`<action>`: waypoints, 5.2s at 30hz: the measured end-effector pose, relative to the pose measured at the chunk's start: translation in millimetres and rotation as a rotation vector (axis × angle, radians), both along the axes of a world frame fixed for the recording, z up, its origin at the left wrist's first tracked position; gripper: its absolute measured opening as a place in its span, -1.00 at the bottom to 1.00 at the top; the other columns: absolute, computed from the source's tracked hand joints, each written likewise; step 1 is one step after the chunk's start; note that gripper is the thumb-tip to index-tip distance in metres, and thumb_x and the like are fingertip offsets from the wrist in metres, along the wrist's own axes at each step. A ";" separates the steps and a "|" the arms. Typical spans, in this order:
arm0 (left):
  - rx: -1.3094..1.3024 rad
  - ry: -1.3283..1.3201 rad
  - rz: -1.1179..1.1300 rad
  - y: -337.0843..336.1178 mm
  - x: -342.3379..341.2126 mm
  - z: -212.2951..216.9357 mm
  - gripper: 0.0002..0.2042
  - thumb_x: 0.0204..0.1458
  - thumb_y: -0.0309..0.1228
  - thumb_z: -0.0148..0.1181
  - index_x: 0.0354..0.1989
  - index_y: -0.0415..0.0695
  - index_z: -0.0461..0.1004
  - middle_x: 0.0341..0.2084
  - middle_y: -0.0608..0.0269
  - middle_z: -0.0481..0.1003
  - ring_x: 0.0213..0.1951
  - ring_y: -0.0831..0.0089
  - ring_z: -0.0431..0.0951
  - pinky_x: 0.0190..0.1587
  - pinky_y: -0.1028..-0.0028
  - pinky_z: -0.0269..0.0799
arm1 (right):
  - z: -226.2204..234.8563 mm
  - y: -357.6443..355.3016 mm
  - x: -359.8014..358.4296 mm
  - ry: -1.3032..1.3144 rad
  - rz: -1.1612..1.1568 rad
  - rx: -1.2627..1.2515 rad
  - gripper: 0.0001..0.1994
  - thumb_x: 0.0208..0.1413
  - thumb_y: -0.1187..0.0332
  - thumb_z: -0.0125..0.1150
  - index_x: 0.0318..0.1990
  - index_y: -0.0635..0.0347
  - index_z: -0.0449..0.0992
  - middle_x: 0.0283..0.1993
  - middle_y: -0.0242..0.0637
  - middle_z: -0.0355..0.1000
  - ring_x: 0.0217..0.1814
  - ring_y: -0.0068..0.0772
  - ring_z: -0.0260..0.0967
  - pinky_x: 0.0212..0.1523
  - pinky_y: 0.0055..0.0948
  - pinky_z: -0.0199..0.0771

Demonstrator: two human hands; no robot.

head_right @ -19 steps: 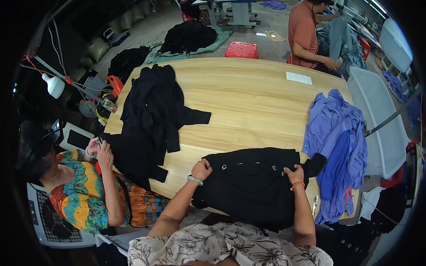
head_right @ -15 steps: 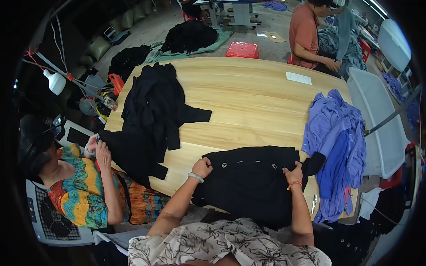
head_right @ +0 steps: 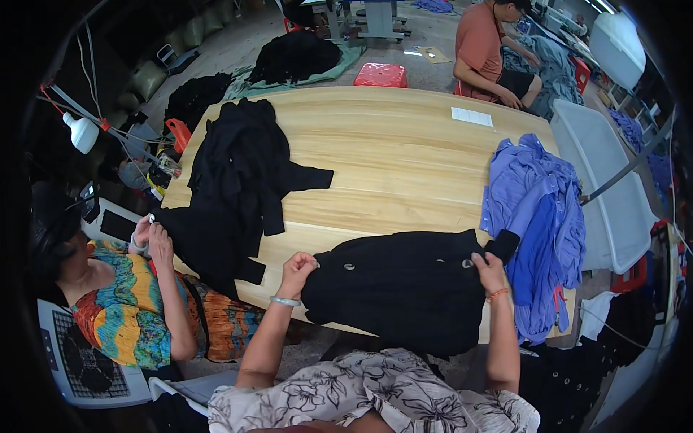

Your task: Inspect and sort black garments on a workbench in a factory setting.

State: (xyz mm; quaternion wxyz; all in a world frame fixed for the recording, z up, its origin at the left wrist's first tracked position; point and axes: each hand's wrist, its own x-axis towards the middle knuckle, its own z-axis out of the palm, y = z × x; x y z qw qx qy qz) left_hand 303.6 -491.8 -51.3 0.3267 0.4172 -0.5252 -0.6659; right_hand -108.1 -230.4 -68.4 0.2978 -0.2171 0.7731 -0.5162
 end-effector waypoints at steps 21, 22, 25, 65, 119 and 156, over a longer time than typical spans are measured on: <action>-0.250 -0.543 -0.253 99.3 49.4 -12.1 -0.74 -0.07 -0.41 0.39 -0.25 -0.23 0.49 -0.56 0.38 0.45 -0.48 0.60 0.39 -0.37 0.57 0.36 | 21.3 136.0 17.4 0.253 -0.106 0.074 -0.78 0.20 0.32 0.17 -0.19 0.33 0.55 -0.40 -0.51 0.46 -0.37 -0.79 0.30 -0.38 -0.73 0.24; -0.112 -0.418 -0.248 102.0 47.3 -7.5 -0.77 -0.06 -0.47 0.37 -0.24 -0.22 0.50 -0.55 0.42 0.45 -0.47 0.66 0.39 -0.36 0.62 0.35 | 29.8 134.9 18.2 0.279 -0.160 0.032 -0.79 0.21 0.32 0.17 -0.18 0.33 0.55 -0.39 -0.51 0.46 -0.36 -0.79 0.30 -0.37 -0.74 0.24; 0.042 -0.243 -0.226 99.8 44.7 -1.8 -0.81 -0.03 -0.61 0.28 -0.22 -0.20 0.51 -0.50 0.52 0.46 -0.45 0.78 0.40 -0.35 0.73 0.31 | 47.3 114.4 25.8 0.521 -0.279 0.108 -0.79 0.18 0.31 0.19 -0.14 0.26 0.55 -0.39 -0.37 0.52 -0.40 -0.65 0.39 -0.34 -0.61 0.35; -0.804 -0.643 -0.543 53.5 12.1 -21.5 -0.86 -0.09 -0.41 0.20 -0.40 -0.19 0.44 -0.36 -0.06 0.38 -0.27 -0.04 0.45 -0.21 0.11 0.41 | 38.2 -72.5 316.6 0.512 0.636 0.076 -0.85 -0.06 0.38 0.18 -0.30 0.18 0.49 -0.23 -0.10 0.42 -0.22 0.04 0.45 -0.20 -0.13 0.48; -0.699 -0.408 -0.557 40.2 47.9 -23.2 -0.91 -0.02 -0.49 0.12 -0.44 -0.20 0.53 -0.46 0.02 0.49 -0.34 0.04 0.52 -0.29 0.17 0.41 | 62.1 -47.1 290.2 0.681 0.570 0.463 -0.85 0.09 0.28 0.14 -0.28 0.11 0.53 -0.31 -0.13 0.42 -0.36 0.00 0.48 -0.32 -0.09 0.49; 0.241 -0.162 -0.892 47.0 -51.1 -27.9 -0.93 0.00 -0.52 0.29 -0.36 -0.24 0.58 -0.52 0.34 0.57 -0.53 0.68 0.47 -0.50 0.67 0.36 | 55.1 -48.7 305.9 0.607 0.168 0.156 -0.65 -0.04 0.49 0.21 -0.04 0.22 0.37 -0.21 0.01 0.44 -0.29 0.14 0.45 -0.28 -0.03 0.47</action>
